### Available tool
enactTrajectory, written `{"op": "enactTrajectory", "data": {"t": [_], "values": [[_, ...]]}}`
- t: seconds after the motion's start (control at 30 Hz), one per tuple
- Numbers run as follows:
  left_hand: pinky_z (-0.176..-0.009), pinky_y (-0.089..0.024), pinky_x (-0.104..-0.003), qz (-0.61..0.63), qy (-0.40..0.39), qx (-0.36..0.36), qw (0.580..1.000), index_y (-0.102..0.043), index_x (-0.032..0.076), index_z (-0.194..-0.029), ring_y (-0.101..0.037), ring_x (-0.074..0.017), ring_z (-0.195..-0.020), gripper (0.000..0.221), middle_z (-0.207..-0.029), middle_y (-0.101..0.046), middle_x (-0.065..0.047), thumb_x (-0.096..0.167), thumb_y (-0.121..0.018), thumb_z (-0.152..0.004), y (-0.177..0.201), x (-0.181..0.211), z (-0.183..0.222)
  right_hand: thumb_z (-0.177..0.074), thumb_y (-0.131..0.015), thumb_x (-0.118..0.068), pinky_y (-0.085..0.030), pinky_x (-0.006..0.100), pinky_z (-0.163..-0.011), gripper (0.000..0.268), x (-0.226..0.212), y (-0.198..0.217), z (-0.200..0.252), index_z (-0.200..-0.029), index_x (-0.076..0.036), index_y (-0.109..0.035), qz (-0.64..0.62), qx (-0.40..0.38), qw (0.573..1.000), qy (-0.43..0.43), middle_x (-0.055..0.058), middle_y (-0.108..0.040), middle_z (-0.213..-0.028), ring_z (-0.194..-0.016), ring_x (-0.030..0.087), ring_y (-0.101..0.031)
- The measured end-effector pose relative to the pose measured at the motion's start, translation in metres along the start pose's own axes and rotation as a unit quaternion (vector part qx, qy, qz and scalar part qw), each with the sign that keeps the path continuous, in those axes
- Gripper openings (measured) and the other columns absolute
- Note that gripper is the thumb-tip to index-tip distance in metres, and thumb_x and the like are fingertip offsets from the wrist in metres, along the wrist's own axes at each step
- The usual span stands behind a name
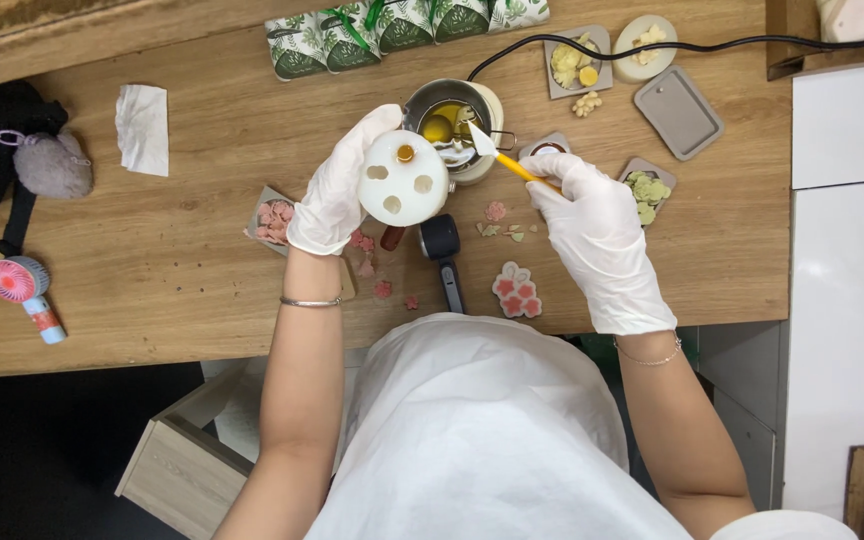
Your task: Pouring yellow liquid wax into a silicone mold and scraping edges to create decorative candle inserts.
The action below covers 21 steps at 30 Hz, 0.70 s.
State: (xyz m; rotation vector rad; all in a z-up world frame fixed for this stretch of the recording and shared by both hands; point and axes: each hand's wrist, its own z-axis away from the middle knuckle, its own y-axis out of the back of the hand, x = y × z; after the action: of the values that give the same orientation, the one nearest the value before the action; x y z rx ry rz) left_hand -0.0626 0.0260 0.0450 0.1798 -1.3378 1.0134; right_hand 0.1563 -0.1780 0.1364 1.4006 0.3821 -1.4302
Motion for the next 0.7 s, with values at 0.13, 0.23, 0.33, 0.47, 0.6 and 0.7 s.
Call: {"op": "enactTrajectory", "data": {"t": [0.13,0.23,0.33,0.47,0.6,0.7], "values": [[-0.105,-0.053,-0.03,-0.016,0.066,0.024,0.997,-0.062,0.002,-0.139,-0.066,-0.0146,-0.121,0.046,-0.132,-0.068,-0.006,0.031,-0.062,-0.103,-0.009,0.01,-0.009,-0.097,-0.071,-0.007,-0.051,0.022,-0.067,0.022,-0.005,0.004,0.008,-0.119,-0.008,-0.075,-0.085,0.006,0.996,0.032,0.002,-0.072,-0.093,-0.078,0.005,-0.062],[-0.093,-0.056,-0.029,-0.009,0.128,0.076,0.989,-0.069,0.003,-0.13,-0.068,-0.0133,-0.107,0.038,-0.117,-0.072,-0.005,0.026,-0.068,-0.1,-0.024,0.023,-0.013,-0.096,-0.071,-0.007,-0.052,0.02,-0.07,0.024,-0.013,0.009,0.009,-0.12,-0.008,-0.076,-0.097,0.001,0.994,0.042,0.001,-0.077,-0.097,-0.08,0.003,-0.064],[-0.083,-0.058,-0.026,-0.009,0.147,0.088,0.985,-0.073,0.006,-0.118,-0.07,-0.0102,-0.095,0.029,-0.104,-0.075,-0.002,0.026,-0.07,-0.097,-0.031,0.029,-0.016,-0.094,-0.072,-0.01,-0.051,0.02,-0.065,0.023,-0.022,0.014,0.005,-0.117,-0.01,-0.078,-0.079,-0.018,0.997,0.011,0.001,-0.078,-0.092,-0.073,0.003,-0.062],[-0.072,-0.057,-0.026,-0.002,0.2,0.091,0.976,-0.072,0.008,-0.105,-0.067,-0.0104,-0.081,0.021,-0.092,-0.073,-0.001,0.028,-0.071,-0.098,-0.034,0.032,-0.021,-0.094,-0.072,-0.015,-0.049,0.023,-0.059,0.02,-0.026,0.019,-0.005,-0.112,-0.011,-0.08,-0.044,-0.057,0.997,-0.019,0.0,-0.078,-0.084,-0.064,0.005,-0.06],[-0.071,-0.056,-0.026,-0.003,0.209,0.1,0.973,-0.072,0.009,-0.102,-0.066,-0.01,-0.079,0.02,-0.09,-0.072,-0.001,0.028,-0.071,-0.099,-0.029,0.029,-0.024,-0.093,-0.071,-0.019,-0.051,0.024,-0.059,0.02,-0.031,0.02,-0.013,-0.111,-0.013,-0.08,-0.017,-0.084,0.996,-0.012,0.0,-0.078,-0.081,-0.061,0.007,-0.063],[-0.073,-0.057,-0.025,-0.018,0.191,0.108,0.975,-0.073,0.008,-0.104,-0.067,-0.0093,-0.082,0.021,-0.092,-0.073,-0.001,0.028,-0.07,-0.097,-0.038,0.036,-0.02,-0.093,-0.07,-0.02,-0.053,0.027,-0.061,0.02,-0.03,0.018,-0.015,-0.11,-0.014,-0.08,0.011,-0.086,0.996,-0.001,0.004,-0.077,-0.082,-0.063,0.012,-0.066]]}}
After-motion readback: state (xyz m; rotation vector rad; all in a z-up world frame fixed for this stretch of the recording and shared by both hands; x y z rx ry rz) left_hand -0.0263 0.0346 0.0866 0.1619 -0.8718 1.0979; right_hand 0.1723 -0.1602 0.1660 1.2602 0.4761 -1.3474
